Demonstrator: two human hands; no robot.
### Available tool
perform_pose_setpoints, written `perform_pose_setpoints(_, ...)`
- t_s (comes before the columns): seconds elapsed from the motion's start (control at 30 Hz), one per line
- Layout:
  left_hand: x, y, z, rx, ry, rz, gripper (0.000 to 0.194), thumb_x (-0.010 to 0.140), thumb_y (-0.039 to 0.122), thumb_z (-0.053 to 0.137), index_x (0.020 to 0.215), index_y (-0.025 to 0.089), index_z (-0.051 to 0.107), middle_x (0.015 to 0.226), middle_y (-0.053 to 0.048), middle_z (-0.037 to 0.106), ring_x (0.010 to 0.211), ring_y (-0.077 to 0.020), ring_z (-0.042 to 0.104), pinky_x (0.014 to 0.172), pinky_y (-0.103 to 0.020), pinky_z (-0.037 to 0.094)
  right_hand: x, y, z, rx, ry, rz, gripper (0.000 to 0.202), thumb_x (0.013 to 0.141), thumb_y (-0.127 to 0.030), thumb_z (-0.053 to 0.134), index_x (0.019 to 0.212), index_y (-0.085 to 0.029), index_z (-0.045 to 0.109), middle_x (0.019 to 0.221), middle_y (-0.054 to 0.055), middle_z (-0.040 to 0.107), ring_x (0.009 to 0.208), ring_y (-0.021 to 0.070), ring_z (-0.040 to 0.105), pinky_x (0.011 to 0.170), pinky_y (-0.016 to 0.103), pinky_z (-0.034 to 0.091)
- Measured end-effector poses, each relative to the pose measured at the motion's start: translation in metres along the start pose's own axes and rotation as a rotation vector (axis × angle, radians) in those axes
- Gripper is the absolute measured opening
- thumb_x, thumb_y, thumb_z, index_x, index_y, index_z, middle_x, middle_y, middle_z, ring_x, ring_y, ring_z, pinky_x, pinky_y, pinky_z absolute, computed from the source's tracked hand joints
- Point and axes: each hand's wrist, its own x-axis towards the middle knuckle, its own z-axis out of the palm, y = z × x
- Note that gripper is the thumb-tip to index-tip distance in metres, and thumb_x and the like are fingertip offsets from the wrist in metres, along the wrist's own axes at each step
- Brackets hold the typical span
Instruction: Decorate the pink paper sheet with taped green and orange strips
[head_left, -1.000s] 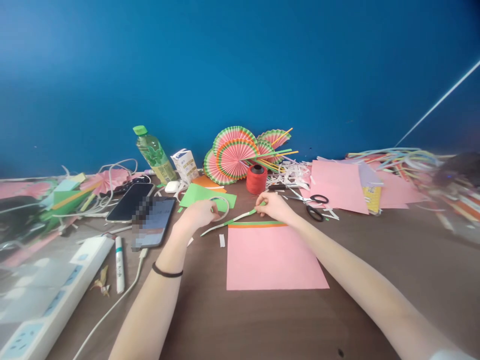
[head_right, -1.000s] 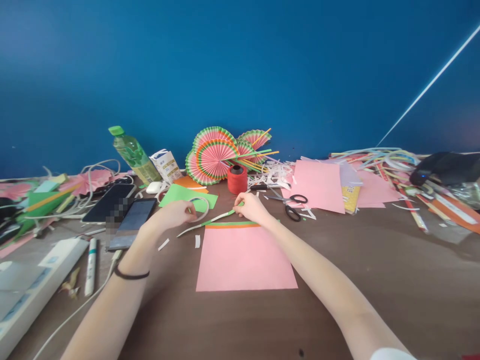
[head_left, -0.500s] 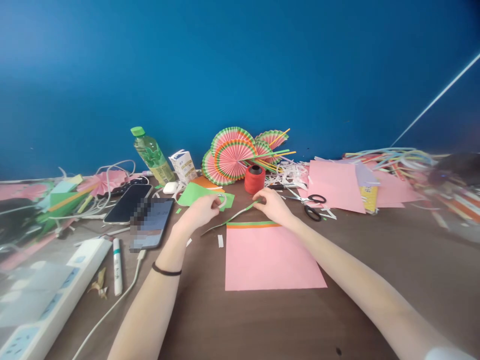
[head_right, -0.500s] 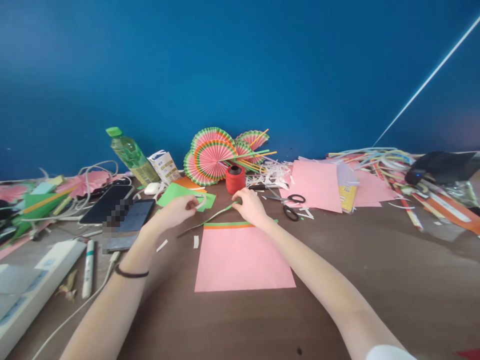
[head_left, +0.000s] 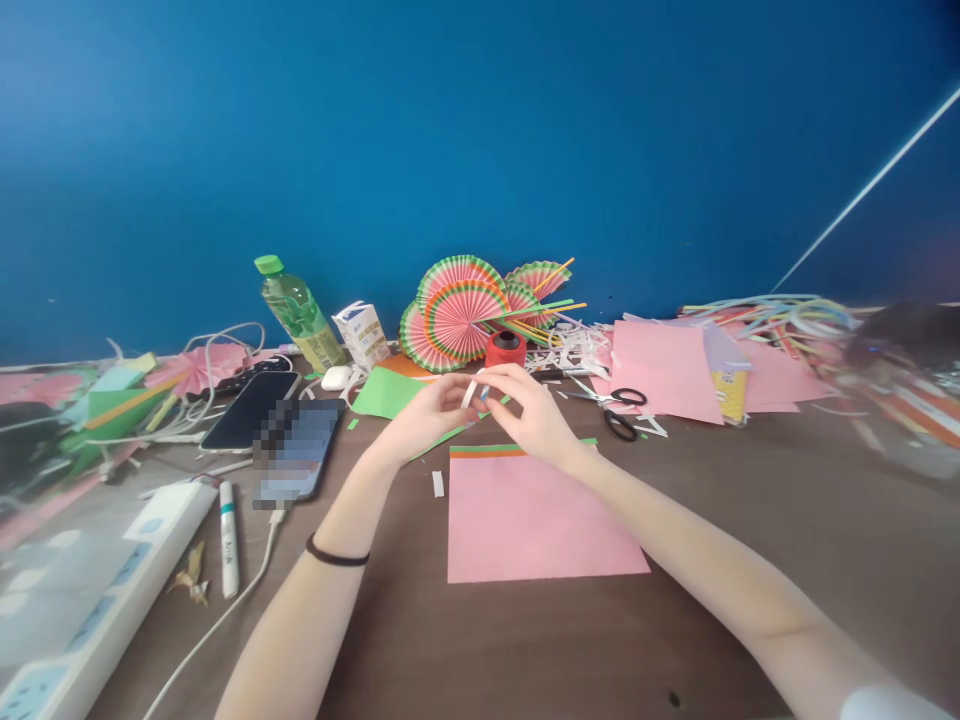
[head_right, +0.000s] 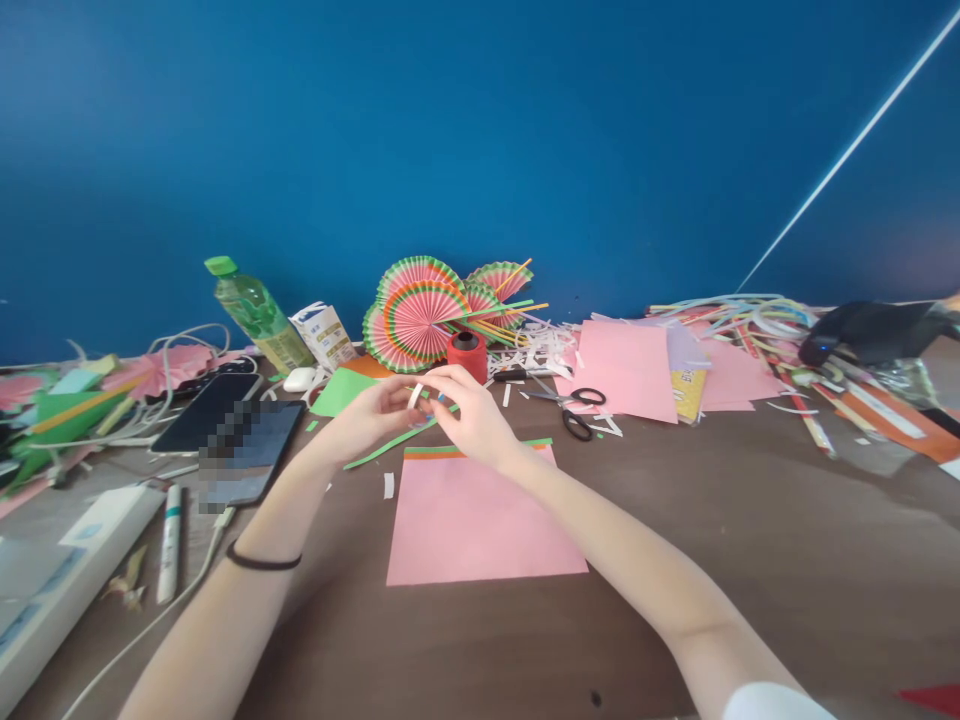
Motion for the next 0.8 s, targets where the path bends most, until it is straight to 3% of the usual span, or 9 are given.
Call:
perform_pose_setpoints(0.23,0.0006,-0.0023,0.0043,0.012,-0.028,0.000,0.046,0.074,0.022,0.056,0.118,0.016,0.044,0.099,-0.007,0.061,0.088,-0.0173,0.059,0.083,-0.035,0.045,0.0003,0.0066,-0.0005,-0.060,-0.040,0.044,0.035,0.081,-0.012,0.045,0.111,-0.023,0.059,0.110,0.007,0.055,0.102,0.0175,0.054,0.090,0.034,0.043)
perform_pose_setpoints(0.37,-0.0008,-0.0009,0.0032,-0.004,0.012,-0.014,0.052,0.075,0.026,0.055,0.124,0.016,0.040,0.108,-0.009,0.059,0.089,-0.0173,0.059,0.083,-0.035,0.045,0.0032,0.0009,-0.0040,0.052,-0.064,0.130,0.026,0.079,-0.013,0.047,0.097,-0.020,0.065,0.115,0.008,0.058,0.104,0.0178,0.055,0.092,0.035,0.043)
perform_pose_setpoints(0.6,-0.0009,0.0017,-0.0014,0.197,-0.031,-0.036,0.031,0.080,0.030,0.046,0.104,0.014,0.058,0.079,-0.003,0.065,0.072,-0.0143,0.057,0.073,-0.028,0.044,0.0027,0.0018,-0.0030,0.326,-0.037,0.361,0.010,0.074,-0.016,0.054,0.084,-0.018,0.055,0.113,0.009,0.060,0.101,0.0168,0.059,0.092,0.036,0.044)
perform_pose_setpoints(0.8,-0.0015,0.0045,0.0014,0.246,-0.085,-0.025,0.038,0.081,0.028,0.039,0.115,0.018,0.053,0.076,-0.001,0.062,0.072,-0.0141,0.052,0.071,-0.026,0.041,-0.0009,0.0074,-0.0019,0.189,-0.034,0.409,0.007,0.077,-0.021,0.053,0.077,-0.021,0.046,0.106,0.007,0.065,0.096,0.0175,0.062,0.088,0.040,0.046)
